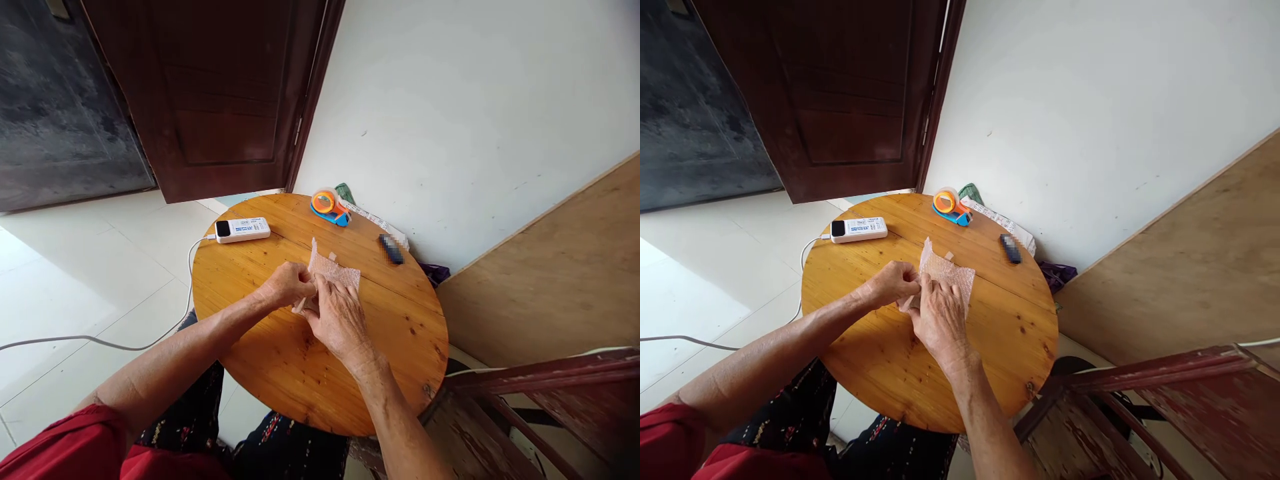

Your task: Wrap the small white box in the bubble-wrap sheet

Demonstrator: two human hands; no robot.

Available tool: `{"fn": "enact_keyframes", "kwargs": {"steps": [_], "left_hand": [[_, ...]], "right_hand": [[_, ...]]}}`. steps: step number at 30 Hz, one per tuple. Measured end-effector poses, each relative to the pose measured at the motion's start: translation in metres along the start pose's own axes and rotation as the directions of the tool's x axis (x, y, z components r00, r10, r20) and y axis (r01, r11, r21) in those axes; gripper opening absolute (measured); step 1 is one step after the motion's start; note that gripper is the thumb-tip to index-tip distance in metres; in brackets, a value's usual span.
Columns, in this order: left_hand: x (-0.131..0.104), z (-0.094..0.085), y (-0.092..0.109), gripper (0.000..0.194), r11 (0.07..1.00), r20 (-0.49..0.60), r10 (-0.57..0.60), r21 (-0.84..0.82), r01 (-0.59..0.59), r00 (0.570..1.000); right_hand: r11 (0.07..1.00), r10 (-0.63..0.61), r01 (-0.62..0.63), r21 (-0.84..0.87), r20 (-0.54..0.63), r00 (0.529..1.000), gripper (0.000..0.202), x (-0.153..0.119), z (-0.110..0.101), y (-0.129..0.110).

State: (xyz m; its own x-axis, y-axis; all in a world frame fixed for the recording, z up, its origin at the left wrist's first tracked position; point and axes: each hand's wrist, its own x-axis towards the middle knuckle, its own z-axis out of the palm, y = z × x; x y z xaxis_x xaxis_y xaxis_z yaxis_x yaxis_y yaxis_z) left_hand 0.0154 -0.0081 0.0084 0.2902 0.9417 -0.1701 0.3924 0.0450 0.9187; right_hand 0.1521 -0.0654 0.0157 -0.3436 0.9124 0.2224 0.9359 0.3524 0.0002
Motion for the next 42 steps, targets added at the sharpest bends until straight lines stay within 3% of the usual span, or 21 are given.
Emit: {"fn": "enact_keyframes", "kwargs": {"steps": [2, 5, 7, 9, 10, 12, 14, 17, 21, 28, 34, 42], "left_hand": [[-0.003, -0.001, 0.007, 0.003, 0.997, 0.138, -0.028, -0.071, 0.038, 0.990], [-0.008, -0.007, 0.014, 0.015, 0.997, 0.276, 0.011, -0.080, 0.011, 0.961], [-0.010, -0.009, 0.014, 0.026, 1.000, 0.292, 0.019, -0.011, -0.017, 0.956], [-0.009, -0.007, 0.012, 0.034, 0.990, 0.242, 0.041, 0.119, -0.072, 0.969], [-0.009, -0.004, 0.011, 0.034, 0.971, 0.212, 0.080, 0.202, -0.124, 0.974], [-0.008, 0.002, 0.008, 0.022, 0.890, 0.192, 0.198, 0.375, -0.258, 0.961], [-0.007, 0.007, 0.005, 0.013, 0.787, 0.208, 0.293, 0.501, -0.359, 0.933], [-0.008, 0.011, -0.001, 0.016, 0.713, 0.189, 0.350, 0.582, -0.392, 0.918], [-0.008, 0.013, -0.010, 0.024, 0.689, 0.146, 0.443, 0.576, -0.440, 0.885], [-0.014, 0.019, -0.010, 0.024, 0.725, 0.121, 0.370, 0.583, -0.368, 0.921], [-0.019, 0.024, -0.005, 0.020, 0.679, 0.104, 0.335, 0.662, -0.317, 0.936], [-0.014, 0.025, 0.000, 0.018, 0.747, 0.129, 0.266, 0.598, -0.289, 0.955]], "right_hand": [[0.999, 0.022, -0.023, 0.048, 0.014, 1.000, 0.046, 0.001, -0.002, 0.000], [0.981, 0.010, -0.015, 0.193, 0.029, 1.000, 0.048, -0.004, -0.008, 0.008], [0.947, 0.005, -0.003, 0.323, -0.006, 1.000, 0.051, -0.015, -0.013, 0.020], [0.899, 0.123, -0.077, 0.432, -0.078, 0.989, 0.047, -0.033, -0.015, 0.036], [0.861, 0.250, -0.181, 0.475, -0.086, 0.964, 0.042, -0.043, -0.015, 0.044], [0.746, 0.475, -0.407, 0.527, 0.007, 0.880, 0.044, -0.064, -0.011, 0.057], [0.634, 0.591, -0.557, 0.536, 0.129, 0.796, 0.056, -0.079, -0.004, 0.064], [0.542, 0.631, -0.627, 0.560, 0.221, 0.744, 0.073, -0.084, 0.005, 0.060], [0.509, 0.668, -0.623, 0.594, 0.184, 0.721, 0.086, -0.063, 0.017, 0.048], [0.440, 0.684, -0.452, 0.776, 0.037, 0.729, 0.073, -0.048, 0.041, 0.040], [0.460, 0.666, -0.340, 0.820, -0.066, 0.743, 0.059, -0.041, 0.032, 0.029], [0.541, 0.546, -0.375, 0.753, 0.024, 0.837, 0.046, -0.012, 0.013, 0.008]]}}
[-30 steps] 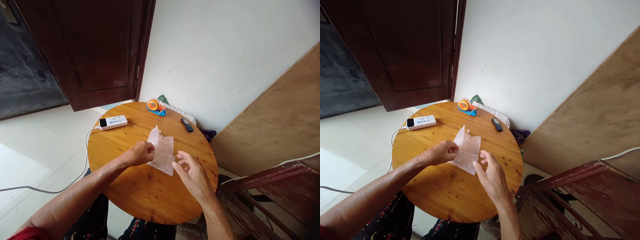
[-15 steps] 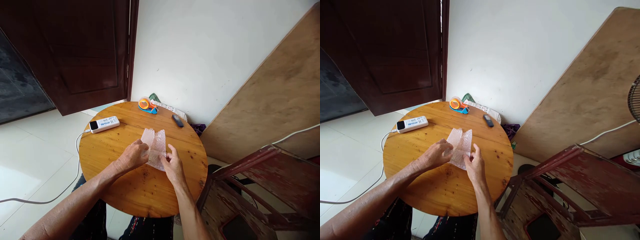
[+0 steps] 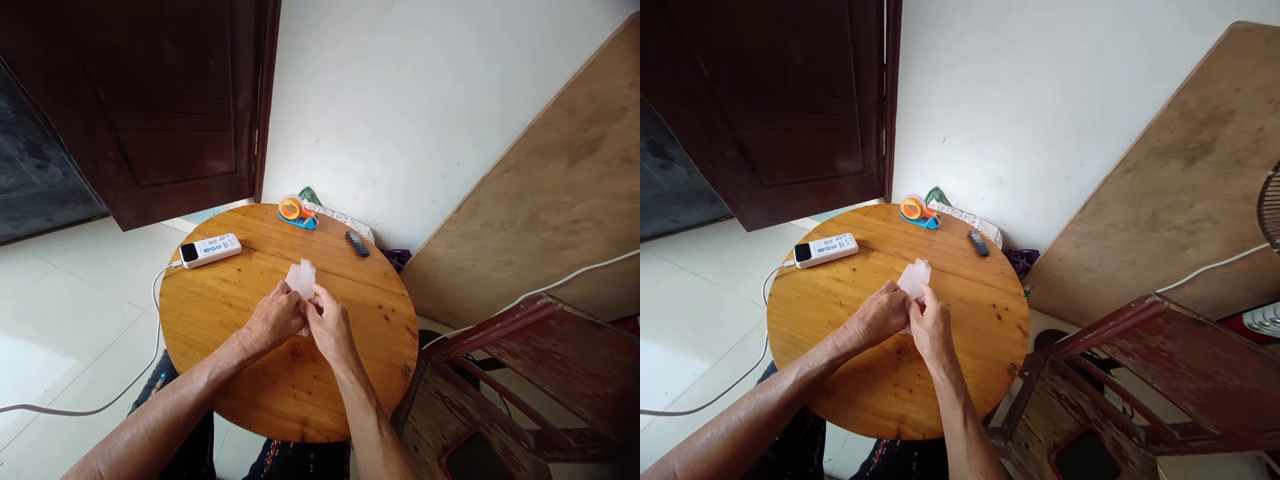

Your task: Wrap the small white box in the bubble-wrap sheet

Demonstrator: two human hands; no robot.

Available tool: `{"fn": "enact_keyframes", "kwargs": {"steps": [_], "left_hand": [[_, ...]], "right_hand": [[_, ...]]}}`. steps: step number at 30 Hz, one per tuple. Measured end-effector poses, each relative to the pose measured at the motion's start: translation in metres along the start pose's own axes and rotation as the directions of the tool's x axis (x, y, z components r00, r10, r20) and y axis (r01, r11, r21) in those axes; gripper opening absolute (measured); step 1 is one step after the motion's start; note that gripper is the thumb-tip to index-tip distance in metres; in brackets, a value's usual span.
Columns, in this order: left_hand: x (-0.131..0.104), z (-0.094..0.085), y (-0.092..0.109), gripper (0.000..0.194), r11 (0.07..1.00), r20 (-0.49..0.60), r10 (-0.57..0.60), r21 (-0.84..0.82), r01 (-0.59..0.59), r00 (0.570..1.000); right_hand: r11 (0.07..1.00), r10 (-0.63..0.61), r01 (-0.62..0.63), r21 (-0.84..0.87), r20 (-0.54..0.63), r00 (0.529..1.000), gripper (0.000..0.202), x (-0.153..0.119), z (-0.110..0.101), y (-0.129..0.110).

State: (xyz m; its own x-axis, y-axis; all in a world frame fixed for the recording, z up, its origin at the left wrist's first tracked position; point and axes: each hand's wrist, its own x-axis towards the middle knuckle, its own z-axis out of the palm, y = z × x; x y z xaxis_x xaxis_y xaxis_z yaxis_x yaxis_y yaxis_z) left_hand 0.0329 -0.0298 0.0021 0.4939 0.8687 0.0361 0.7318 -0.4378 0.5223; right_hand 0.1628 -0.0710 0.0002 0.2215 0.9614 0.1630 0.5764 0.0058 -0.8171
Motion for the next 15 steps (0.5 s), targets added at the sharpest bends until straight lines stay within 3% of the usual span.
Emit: {"fn": "enact_keyframes", "kwargs": {"steps": [3, 8, 11, 15], "left_hand": [[-0.002, 0.003, -0.007, 0.017, 0.985, -0.021, -0.004, -0.175, 0.000, 1.000], [-0.008, 0.011, -0.021, 0.061, 0.850, -0.038, -0.051, -0.525, 0.023, 0.998], [-0.010, 0.016, -0.020, 0.057, 0.854, -0.089, -0.065, -0.520, 0.009, 0.994], [-0.009, 0.022, -0.016, 0.054, 0.898, -0.098, -0.056, -0.439, 0.008, 0.994]], "right_hand": [[0.999, -0.033, 0.033, 0.008, 0.090, 0.995, 0.046, -0.005, -0.007, 0.000], [0.977, -0.212, 0.215, 0.009, 0.224, 0.951, 0.057, -0.015, -0.011, 0.012], [0.964, -0.242, 0.262, -0.050, 0.252, 0.937, 0.064, -0.014, -0.009, 0.012], [0.978, -0.204, 0.210, 0.019, 0.331, 0.921, 0.058, -0.006, -0.015, 0.005]]}}
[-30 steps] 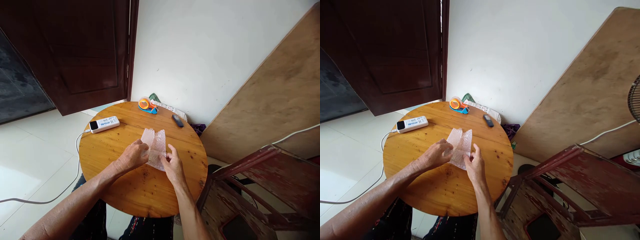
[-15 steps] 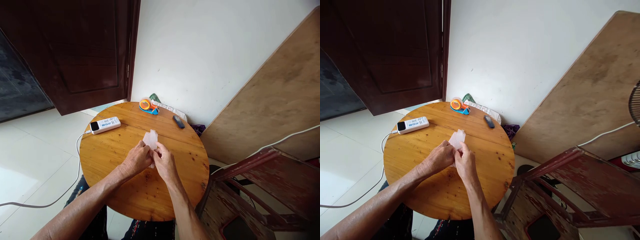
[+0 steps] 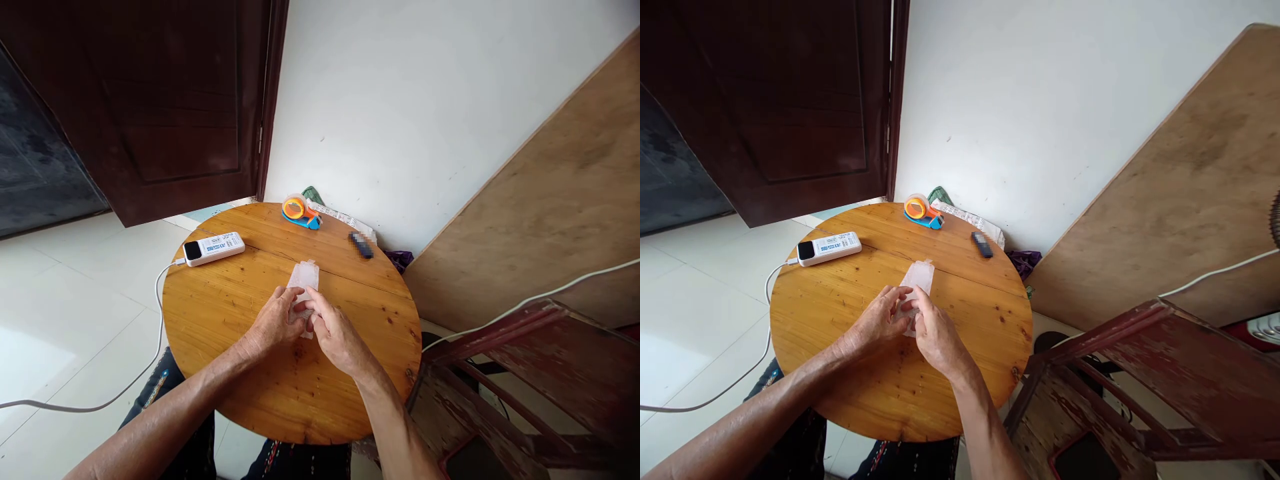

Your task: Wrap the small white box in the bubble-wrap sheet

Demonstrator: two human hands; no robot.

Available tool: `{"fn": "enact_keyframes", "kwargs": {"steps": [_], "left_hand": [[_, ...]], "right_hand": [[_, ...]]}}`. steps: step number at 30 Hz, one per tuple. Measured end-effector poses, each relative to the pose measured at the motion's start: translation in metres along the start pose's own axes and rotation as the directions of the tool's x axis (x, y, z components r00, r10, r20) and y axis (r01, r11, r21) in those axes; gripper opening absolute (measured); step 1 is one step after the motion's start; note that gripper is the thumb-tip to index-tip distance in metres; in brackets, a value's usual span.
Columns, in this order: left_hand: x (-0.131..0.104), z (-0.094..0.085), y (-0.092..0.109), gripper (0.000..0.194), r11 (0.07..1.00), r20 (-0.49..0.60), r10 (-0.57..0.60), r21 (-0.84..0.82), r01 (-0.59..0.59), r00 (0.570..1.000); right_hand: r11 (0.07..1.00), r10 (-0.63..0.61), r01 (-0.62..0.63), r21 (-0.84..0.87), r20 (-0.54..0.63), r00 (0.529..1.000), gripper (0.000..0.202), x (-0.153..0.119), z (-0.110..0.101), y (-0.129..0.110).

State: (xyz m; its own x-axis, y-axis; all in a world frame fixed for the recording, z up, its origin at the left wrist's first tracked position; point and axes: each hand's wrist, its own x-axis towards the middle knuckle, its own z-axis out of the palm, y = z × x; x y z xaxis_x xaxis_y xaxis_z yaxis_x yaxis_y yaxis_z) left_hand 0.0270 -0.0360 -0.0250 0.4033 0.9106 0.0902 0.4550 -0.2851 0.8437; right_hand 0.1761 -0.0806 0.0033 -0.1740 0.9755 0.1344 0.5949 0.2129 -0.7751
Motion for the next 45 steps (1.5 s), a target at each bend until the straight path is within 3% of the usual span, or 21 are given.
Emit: {"fn": "enact_keyframes", "kwargs": {"steps": [3, 6, 8, 11, 14, 18, 21, 24, 30, 33, 35, 37, 42, 45], "left_hand": [[-0.001, 0.003, -0.001, 0.062, 1.000, -0.004, 0.000, 0.011, 0.000, 1.000], [-0.002, 0.003, -0.002, 0.066, 1.000, -0.016, 0.003, -0.010, -0.003, 1.000], [-0.003, 0.003, -0.002, 0.065, 1.000, -0.023, 0.014, -0.021, -0.014, 1.000], [-0.003, 0.005, -0.005, 0.061, 0.998, -0.033, 0.049, -0.026, -0.050, 0.998], [-0.004, 0.007, -0.009, 0.052, 0.994, -0.052, 0.102, -0.025, -0.103, 0.993], [-0.005, 0.011, -0.013, 0.040, 0.993, -0.069, 0.112, -0.023, -0.114, 0.991], [-0.006, 0.011, -0.013, 0.039, 0.994, -0.076, 0.105, -0.023, -0.107, 0.992], [-0.006, 0.009, -0.011, 0.039, 0.996, -0.070, 0.080, -0.029, -0.082, 0.994], [-0.009, 0.004, -0.005, 0.038, 1.000, -0.110, 0.008, -0.001, -0.008, 0.994], [-0.010, 0.002, -0.007, 0.053, 0.999, -0.197, -0.037, 0.008, 0.039, 0.980], [-0.009, 0.001, -0.009, 0.069, 1.000, -0.231, -0.005, 0.010, 0.007, 0.973], [-0.007, -0.001, -0.013, 0.073, 0.998, -0.200, 0.067, 0.011, -0.066, 0.977], [-0.007, -0.014, -0.020, 0.026, 0.974, -0.002, 0.219, -0.054, -0.219, 0.976], [-0.015, -0.024, -0.023, 0.044, 0.960, 0.118, 0.275, -0.086, -0.266, 0.954]], "right_hand": [[0.989, 0.116, -0.102, 0.109, -0.126, 0.985, 0.048, 0.004, -0.011, 0.004], [0.925, 0.345, -0.274, 0.263, -0.282, 0.895, 0.049, 0.009, -0.021, 0.019], [0.849, 0.471, -0.363, 0.384, -0.241, 0.848, 0.048, 0.016, -0.024, 0.031], [0.769, 0.517, -0.408, 0.492, -0.104, 0.850, 0.038, 0.032, -0.023, 0.041], [0.761, 0.480, -0.395, 0.515, -0.037, 0.876, 0.035, 0.050, -0.017, 0.043], [0.768, 0.460, -0.357, 0.532, -0.072, 0.885, 0.040, 0.066, -0.009, 0.042], [0.808, 0.358, -0.241, 0.538, -0.123, 0.926, 0.038, 0.068, -0.005, 0.043], [0.856, 0.227, -0.119, 0.503, -0.160, 0.960, 0.031, 0.062, -0.005, 0.040], [0.967, 0.095, -0.064, 0.248, -0.118, 0.988, 0.018, 0.037, -0.014, 0.015], [0.997, 0.020, -0.011, 0.078, -0.123, 0.992, 0.017, 0.020, -0.014, 0.006], [0.998, -0.063, 0.062, -0.013, -0.120, 0.991, 0.015, 0.008, -0.012, 0.004], [0.983, -0.169, 0.159, -0.091, -0.111, 0.979, 0.017, -0.003, -0.009, 0.007], [0.914, -0.313, 0.274, -0.300, -0.091, 0.945, 0.033, -0.024, 0.005, 0.021], [0.890, -0.359, 0.298, -0.345, -0.127, 0.925, 0.038, -0.023, 0.014, 0.030]]}}
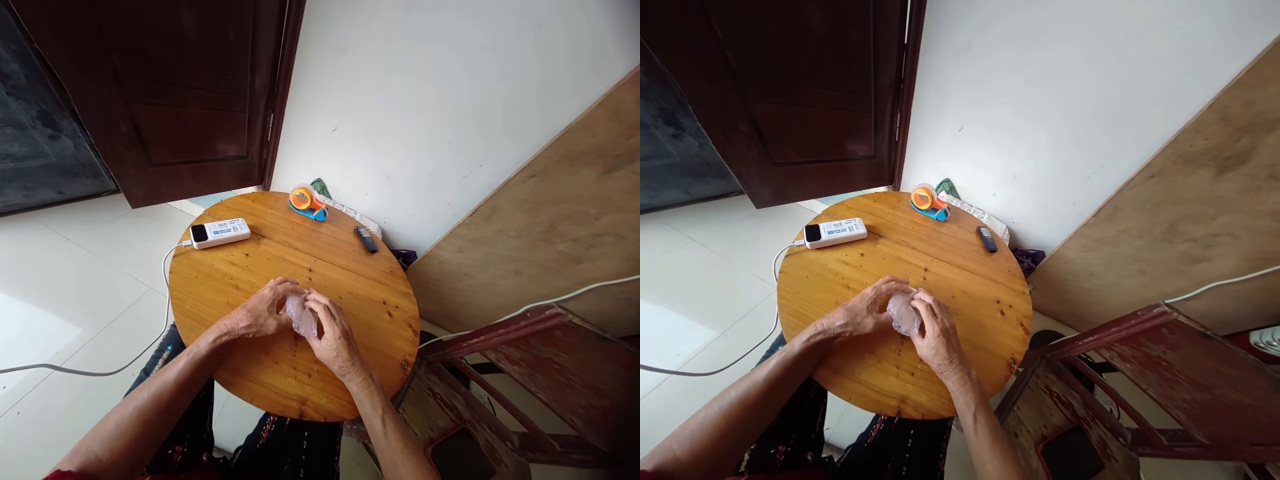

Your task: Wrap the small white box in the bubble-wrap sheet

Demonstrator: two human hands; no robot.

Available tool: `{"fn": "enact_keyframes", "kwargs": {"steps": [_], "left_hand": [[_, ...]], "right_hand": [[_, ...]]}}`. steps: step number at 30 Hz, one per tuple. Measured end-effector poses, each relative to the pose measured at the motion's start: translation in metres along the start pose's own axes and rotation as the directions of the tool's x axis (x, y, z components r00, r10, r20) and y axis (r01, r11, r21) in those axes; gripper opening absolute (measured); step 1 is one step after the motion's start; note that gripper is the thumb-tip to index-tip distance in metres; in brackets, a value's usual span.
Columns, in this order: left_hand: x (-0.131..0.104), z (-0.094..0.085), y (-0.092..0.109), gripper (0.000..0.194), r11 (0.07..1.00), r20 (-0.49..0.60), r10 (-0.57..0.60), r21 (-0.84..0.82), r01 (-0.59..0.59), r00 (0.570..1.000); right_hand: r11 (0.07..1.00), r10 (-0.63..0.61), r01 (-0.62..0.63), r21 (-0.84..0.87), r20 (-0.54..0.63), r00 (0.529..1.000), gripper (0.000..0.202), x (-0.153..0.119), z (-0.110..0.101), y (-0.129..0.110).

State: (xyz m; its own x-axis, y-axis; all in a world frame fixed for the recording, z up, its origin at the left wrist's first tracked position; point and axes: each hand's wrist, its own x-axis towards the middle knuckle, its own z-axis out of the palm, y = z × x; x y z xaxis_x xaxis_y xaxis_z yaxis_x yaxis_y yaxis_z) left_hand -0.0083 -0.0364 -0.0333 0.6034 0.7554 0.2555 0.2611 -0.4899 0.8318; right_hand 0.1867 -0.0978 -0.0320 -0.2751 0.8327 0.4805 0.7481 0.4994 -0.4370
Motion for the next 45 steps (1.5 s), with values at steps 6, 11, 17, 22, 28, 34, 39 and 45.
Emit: {"fn": "enact_keyframes", "kwargs": {"steps": [6, 11, 17, 22, 28, 34, 39, 45], "left_hand": [[0.001, -0.003, 0.002, 0.045, 0.994, -0.034, 0.010, 0.108, -0.006, 0.999], [0.015, -0.011, 0.008, 0.027, 0.953, -0.003, -0.234, 0.198, 0.230, 0.972], [0.007, -0.010, 0.009, 0.043, 0.938, 0.150, -0.208, -0.248, 0.241, 0.966], [0.009, 0.006, -0.004, 0.069, 0.823, 0.121, -0.230, -0.506, 0.259, 0.966], [0.014, 0.012, -0.009, 0.090, 0.766, 0.109, -0.248, -0.587, 0.263, 0.963], [0.023, 0.009, -0.015, 0.075, 0.849, 0.042, -0.243, -0.475, 0.234, 0.969], [0.036, 0.009, -0.018, 0.075, 0.889, 0.022, -0.257, -0.387, 0.245, 0.966], [0.043, 0.016, -0.015, 0.065, 0.930, -0.060, -0.262, -0.282, 0.235, 0.963]], "right_hand": [[0.976, 0.119, -0.099, 0.195, -0.094, 0.988, 0.023, 0.017, 0.002, 0.004], [0.702, 0.473, -0.512, 0.495, 0.214, 0.855, 0.024, 0.026, -0.005, 0.006], [0.643, 0.542, -0.598, 0.478, 0.268, 0.797, 0.029, 0.033, -0.005, 0.017], [0.622, 0.473, -0.498, 0.604, 0.217, 0.854, 0.030, 0.037, -0.004, 0.024], [0.664, 0.486, -0.430, 0.611, 0.084, 0.870, 0.028, 0.038, 0.004, 0.020], [0.822, 0.420, -0.348, 0.451, -0.067, 0.905, 0.026, 0.036, 0.007, 0.010], [0.865, 0.389, -0.308, 0.395, -0.143, 0.910, 0.023, 0.036, 0.015, 0.009], [0.849, 0.440, -0.359, 0.388, -0.141, 0.887, 0.026, 0.039, 0.016, 0.014]]}}
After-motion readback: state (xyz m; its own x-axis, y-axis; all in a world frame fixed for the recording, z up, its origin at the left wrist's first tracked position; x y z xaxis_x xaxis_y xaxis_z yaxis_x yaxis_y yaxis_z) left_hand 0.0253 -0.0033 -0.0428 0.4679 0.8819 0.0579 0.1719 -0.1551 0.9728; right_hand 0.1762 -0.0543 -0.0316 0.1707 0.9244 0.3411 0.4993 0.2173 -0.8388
